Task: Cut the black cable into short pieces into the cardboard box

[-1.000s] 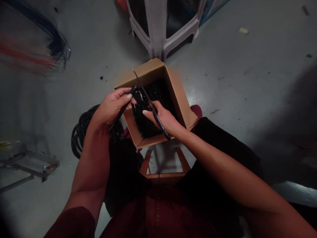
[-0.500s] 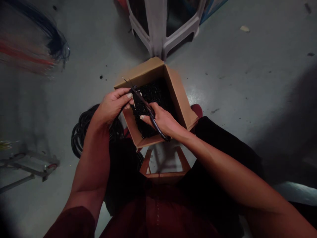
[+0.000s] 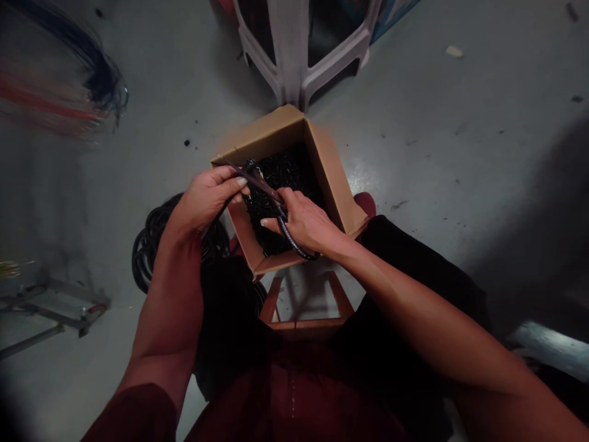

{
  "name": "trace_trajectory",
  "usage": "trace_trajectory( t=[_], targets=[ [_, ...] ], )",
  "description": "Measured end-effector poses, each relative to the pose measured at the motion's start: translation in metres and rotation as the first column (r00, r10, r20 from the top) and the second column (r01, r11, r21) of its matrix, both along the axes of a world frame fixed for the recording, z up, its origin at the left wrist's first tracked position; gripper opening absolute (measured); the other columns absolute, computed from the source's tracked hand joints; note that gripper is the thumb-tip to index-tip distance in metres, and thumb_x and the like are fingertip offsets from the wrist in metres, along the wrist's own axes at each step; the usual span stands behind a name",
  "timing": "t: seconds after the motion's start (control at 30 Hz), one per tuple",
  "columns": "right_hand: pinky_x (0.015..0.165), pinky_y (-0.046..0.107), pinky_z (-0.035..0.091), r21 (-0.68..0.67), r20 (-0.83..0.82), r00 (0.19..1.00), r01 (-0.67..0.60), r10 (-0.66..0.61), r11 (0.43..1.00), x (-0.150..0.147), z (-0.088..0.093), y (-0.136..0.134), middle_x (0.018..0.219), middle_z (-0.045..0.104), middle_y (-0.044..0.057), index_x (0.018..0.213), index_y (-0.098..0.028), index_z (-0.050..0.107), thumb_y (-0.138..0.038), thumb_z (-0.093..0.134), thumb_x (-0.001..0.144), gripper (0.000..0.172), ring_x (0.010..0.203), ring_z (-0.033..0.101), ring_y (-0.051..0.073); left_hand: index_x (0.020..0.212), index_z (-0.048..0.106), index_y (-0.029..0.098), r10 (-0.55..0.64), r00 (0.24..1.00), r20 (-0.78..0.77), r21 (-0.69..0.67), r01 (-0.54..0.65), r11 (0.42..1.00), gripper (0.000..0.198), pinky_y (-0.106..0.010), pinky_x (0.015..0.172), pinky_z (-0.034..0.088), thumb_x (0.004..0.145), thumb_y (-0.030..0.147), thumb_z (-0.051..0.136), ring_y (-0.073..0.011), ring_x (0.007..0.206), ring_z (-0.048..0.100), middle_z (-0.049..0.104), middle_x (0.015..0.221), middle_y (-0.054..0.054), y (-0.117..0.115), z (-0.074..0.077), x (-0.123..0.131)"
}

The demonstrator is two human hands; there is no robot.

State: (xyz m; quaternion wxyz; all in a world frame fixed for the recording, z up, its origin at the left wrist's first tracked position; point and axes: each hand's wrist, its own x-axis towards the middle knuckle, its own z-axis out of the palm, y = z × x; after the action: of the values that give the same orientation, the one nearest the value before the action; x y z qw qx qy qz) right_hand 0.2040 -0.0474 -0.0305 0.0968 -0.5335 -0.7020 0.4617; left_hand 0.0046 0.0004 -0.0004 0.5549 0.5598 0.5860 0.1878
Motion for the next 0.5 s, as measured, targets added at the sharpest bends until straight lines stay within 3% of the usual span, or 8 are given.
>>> trace_trajectory(
  t=[0.23, 0.33, 0.5],
  targets=[
    [0.070, 0.035, 0.043, -0.060, -0.017, 0.999, 0.036, -0.037, 0.998, -0.0014, 0.0027, 0.0017, 0.100, 0.060, 0.009, 0.116, -0.019, 0.048, -0.054, 0.054, 0.081, 0.050, 0.087, 0.057, 0.025, 0.105, 0.064, 0.013, -0.037, 0.999, 0.037, -0.023, 0.038, 0.999, 0.034, -0.022, 0.067, 0.047, 0.077, 0.031, 0.059, -0.0117, 0.074, 0.058, 0.066, 0.087, -0.004, -0.0014, 0.0001, 0.0001],
    [0.064, 0.030, 0.043, -0.188, -0.107, 0.990, 0.069, -0.090, 0.980, -0.0005, 0.0058, 0.0052, 0.089, 0.061, 0.005, 0.104, -0.021, 0.051, -0.054, 0.049, 0.085, 0.039, 0.076, 0.058, 0.019, 0.107, 0.063, 0.013, -0.041, 0.998, 0.056, -0.017, 0.042, 0.999, 0.036, -0.024, 0.070, 0.049, 0.075, 0.030, 0.062, -0.0133, 0.080, 0.060, 0.067, 0.096, -0.005, -0.0024, -0.0013, -0.0007],
    [0.048, 0.022, 0.040, -0.421, -0.271, 0.950, 0.027, -0.154, 0.907, 0.0002, 0.0101, 0.0062, 0.073, 0.057, 0.000, 0.087, -0.020, 0.049, -0.053, 0.044, 0.090, 0.033, 0.057, 0.053, 0.011, 0.104, 0.062, 0.013, -0.003, 1.000, 0.001, -0.034, 0.003, 0.999, 0.033, -0.021, 0.063, 0.047, 0.076, 0.031, 0.062, -0.0096, 0.068, 0.058, 0.066, 0.087, -0.005, -0.0025, -0.0051, -0.0042]
  ],
)
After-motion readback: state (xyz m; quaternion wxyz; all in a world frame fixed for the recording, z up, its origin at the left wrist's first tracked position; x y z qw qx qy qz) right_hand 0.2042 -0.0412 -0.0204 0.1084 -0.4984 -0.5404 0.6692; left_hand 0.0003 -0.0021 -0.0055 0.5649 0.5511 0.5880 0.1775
